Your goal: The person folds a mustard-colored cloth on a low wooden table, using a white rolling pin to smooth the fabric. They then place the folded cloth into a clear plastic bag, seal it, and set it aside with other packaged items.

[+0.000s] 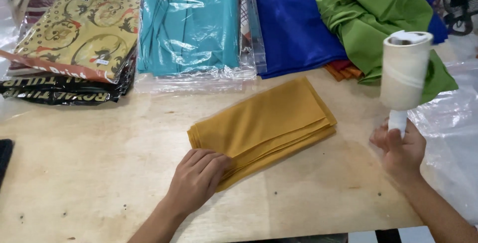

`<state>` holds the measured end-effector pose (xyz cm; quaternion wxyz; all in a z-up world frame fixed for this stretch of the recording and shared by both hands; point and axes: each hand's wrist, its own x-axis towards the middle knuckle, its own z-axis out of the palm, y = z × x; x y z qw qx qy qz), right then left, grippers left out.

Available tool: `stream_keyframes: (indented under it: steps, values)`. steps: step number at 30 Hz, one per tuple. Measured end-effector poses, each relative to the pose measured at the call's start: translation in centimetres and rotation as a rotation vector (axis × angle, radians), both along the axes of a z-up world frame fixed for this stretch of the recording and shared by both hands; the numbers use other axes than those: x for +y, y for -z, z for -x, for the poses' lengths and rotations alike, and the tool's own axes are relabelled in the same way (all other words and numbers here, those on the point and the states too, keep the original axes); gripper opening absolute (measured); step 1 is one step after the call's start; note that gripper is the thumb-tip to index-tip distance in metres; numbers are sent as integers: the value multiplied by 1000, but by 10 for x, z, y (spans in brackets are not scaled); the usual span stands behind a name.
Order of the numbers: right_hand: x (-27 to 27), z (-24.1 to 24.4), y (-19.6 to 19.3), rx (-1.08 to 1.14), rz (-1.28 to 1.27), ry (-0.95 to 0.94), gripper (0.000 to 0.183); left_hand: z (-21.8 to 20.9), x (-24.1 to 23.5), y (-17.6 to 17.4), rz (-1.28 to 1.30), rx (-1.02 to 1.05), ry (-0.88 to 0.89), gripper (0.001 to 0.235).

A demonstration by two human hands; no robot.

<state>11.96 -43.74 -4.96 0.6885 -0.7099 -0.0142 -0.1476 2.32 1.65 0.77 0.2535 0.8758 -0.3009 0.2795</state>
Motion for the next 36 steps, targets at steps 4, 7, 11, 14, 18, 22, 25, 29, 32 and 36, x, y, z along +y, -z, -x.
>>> stream_keyframes:
  steps: [4,7,11,14,18,22,25,29,32,36]
  values:
    - [3,-10,-14,148,460,15,30,2,-1,-4,-56,4,8,8]
    - [23,-27,-26,-32,749,-80,34,5,-7,-9,-100,-5,25,7]
    - [69,-37,-34,-335,886,-249,37,10,-10,0,-187,85,36,17]
    - [60,-39,-23,-380,958,-210,30,12,-5,12,-258,150,115,30]
    - [-16,-39,-18,-397,1024,-28,31,7,-2,-15,-228,185,147,22]
    - [-116,-18,-18,-82,1051,340,33,-5,4,-32,-108,51,161,5]
    - [-181,12,4,103,1177,446,46,-11,6,-16,-67,2,130,17]
    - [-152,37,-19,407,1537,382,62,-15,9,-4,-128,4,31,27]
    - [-129,41,-25,581,1518,299,75,-14,11,0,-163,62,38,26]
    - [-84,42,-60,-299,1822,465,51,-14,16,-4,-132,73,49,22]
